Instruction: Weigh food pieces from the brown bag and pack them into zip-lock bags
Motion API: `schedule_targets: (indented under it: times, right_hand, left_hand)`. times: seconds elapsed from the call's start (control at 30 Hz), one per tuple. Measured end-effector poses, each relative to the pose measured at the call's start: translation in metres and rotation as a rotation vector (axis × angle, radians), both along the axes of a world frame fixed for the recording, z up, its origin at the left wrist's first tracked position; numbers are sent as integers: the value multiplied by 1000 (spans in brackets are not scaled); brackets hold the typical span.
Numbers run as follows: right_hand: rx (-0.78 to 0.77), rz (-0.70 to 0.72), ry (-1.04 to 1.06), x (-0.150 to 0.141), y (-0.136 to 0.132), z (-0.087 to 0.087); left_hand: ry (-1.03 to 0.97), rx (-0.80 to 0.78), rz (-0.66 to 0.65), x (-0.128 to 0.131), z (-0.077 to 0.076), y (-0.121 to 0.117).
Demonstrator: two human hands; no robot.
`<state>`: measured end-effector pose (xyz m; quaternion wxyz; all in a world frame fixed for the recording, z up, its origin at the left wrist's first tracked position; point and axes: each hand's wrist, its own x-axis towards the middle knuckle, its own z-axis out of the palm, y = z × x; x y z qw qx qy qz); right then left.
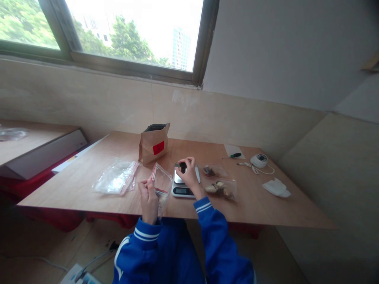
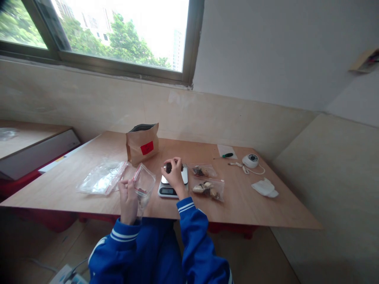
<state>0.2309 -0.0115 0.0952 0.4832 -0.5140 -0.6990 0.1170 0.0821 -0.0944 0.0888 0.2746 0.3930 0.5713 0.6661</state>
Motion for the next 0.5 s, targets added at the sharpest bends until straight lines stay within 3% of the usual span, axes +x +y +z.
schedule_targets:
  times: [0.1, 0.2, 0.33, 0.5]
  right_hand:
    - [51, 116, 125, -10, -17, 30]
    - [25, 280, 71, -21, -34, 53]
    - [-81, 429, -24, -30, -48, 62]
    - [-129, 564, 96, -32, -53, 65]
  left_hand:
    - [-1, -61, -47, 3, 1, -1]
    - [-4, -57, -71, 6, 1, -1]
    - [-25, -25, -92, 8, -2, -1]
    - [-132, -45, -109, 9, -1, -2]
